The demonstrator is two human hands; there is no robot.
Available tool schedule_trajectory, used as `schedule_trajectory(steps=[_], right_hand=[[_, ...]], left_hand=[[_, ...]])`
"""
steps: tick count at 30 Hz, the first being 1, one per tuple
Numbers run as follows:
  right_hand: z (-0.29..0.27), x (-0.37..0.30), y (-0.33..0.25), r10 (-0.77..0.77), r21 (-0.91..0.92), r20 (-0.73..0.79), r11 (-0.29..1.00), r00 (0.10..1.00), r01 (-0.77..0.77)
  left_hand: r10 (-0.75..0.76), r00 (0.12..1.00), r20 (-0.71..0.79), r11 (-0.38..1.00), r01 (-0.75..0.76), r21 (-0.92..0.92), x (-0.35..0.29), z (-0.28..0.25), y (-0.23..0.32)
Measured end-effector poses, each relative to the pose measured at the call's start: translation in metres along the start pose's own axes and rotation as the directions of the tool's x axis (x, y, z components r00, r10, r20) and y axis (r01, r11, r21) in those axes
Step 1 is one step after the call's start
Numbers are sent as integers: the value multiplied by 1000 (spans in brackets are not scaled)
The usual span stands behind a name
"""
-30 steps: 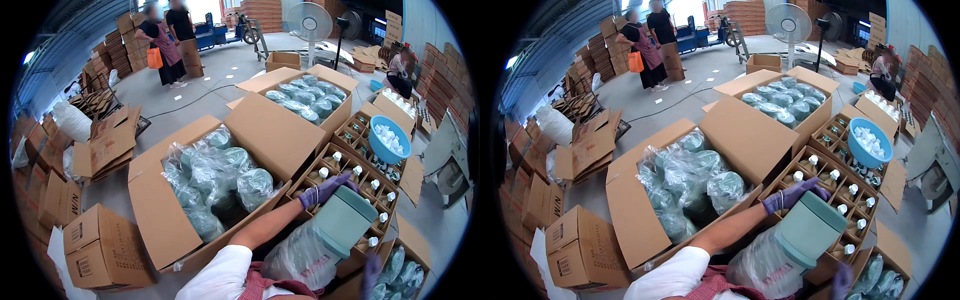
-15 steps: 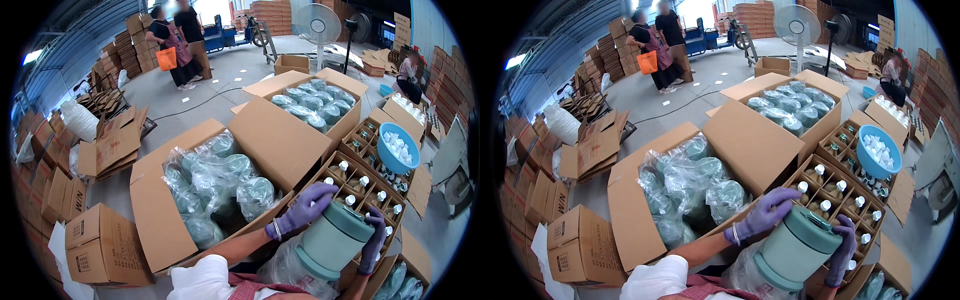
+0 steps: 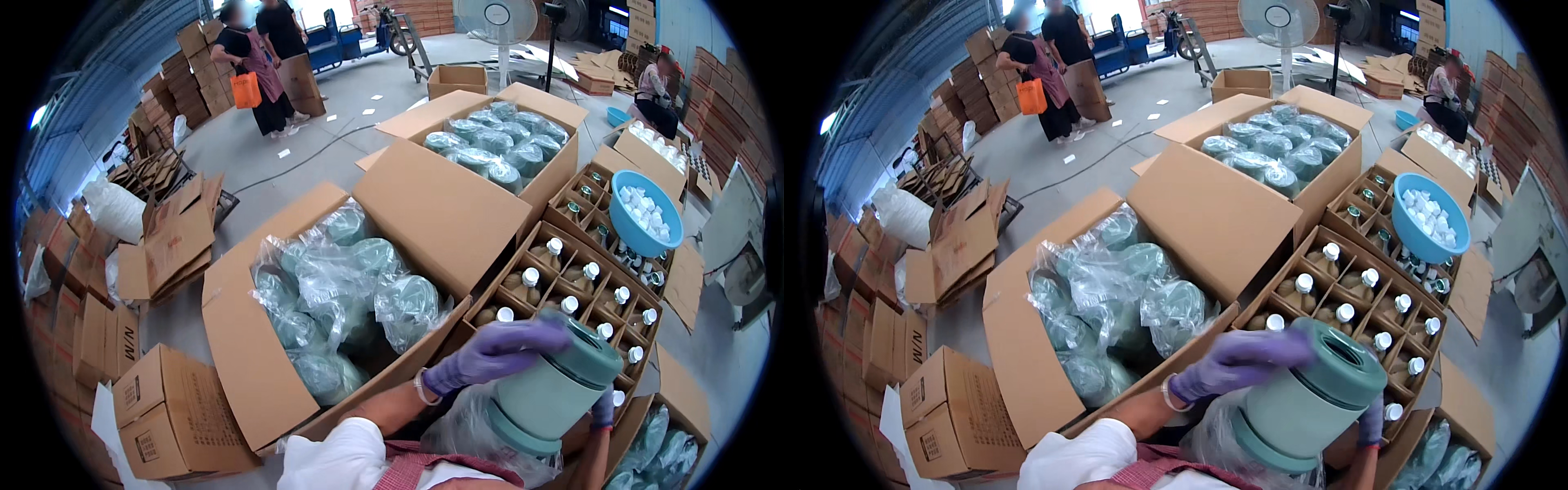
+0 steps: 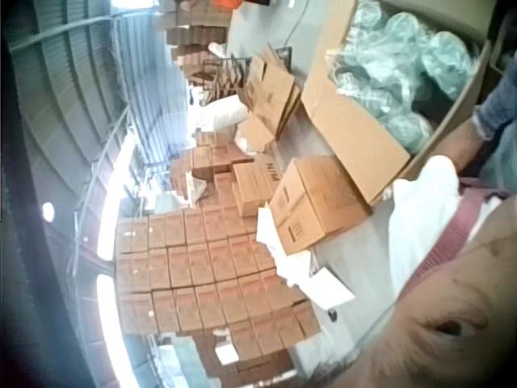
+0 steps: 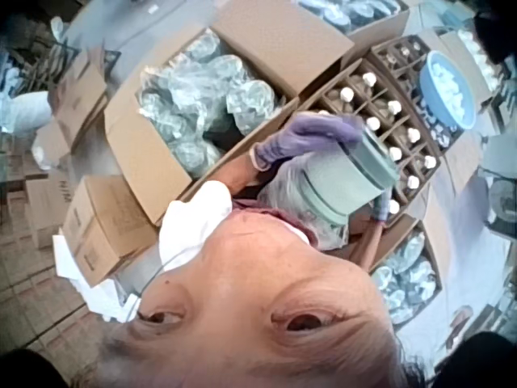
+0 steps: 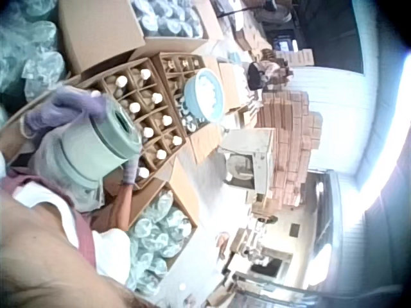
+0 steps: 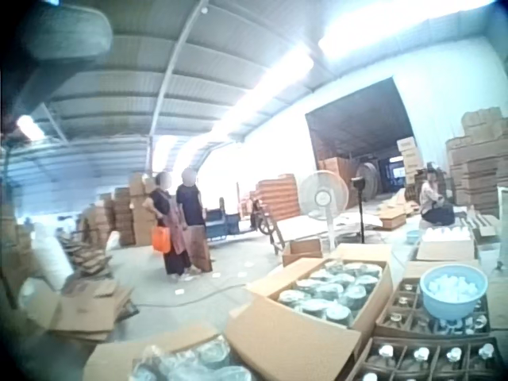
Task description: The person assembles thermos bottles by inserting stainless steel inner liners into green outer shells and securing the lids. They repeatedly pick up wrapped outer shells, unwrap them, insert the liners, and place the assembled units into a cardboard box.
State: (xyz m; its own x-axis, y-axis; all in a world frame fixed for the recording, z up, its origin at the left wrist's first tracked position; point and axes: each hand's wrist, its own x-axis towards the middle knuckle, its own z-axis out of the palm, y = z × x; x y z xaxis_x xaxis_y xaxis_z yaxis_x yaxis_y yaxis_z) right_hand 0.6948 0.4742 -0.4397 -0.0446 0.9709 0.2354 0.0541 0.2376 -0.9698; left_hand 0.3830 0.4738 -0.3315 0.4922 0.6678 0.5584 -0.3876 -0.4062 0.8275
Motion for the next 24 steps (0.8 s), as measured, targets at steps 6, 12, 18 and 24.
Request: schedule_trajectory(steps=[6,12,18,24], right_hand=[[18,4,-49,20,209,54,977,998,-31],[29,77,1,-81,544,-104,829,991,125],[64,118,37,-765,-727,185,316,617,610],[134,79,73,184,684,-221,729,958,18]], left_hand=[[-63,998,-9,934,62,353,21,-19,-25],[-159,978,-134,853,205,480,97,-8,-24],[57,772,-633,725,404,558,76,-29,-111],[226,940,-255,632,58,773,44,-28,-133]])
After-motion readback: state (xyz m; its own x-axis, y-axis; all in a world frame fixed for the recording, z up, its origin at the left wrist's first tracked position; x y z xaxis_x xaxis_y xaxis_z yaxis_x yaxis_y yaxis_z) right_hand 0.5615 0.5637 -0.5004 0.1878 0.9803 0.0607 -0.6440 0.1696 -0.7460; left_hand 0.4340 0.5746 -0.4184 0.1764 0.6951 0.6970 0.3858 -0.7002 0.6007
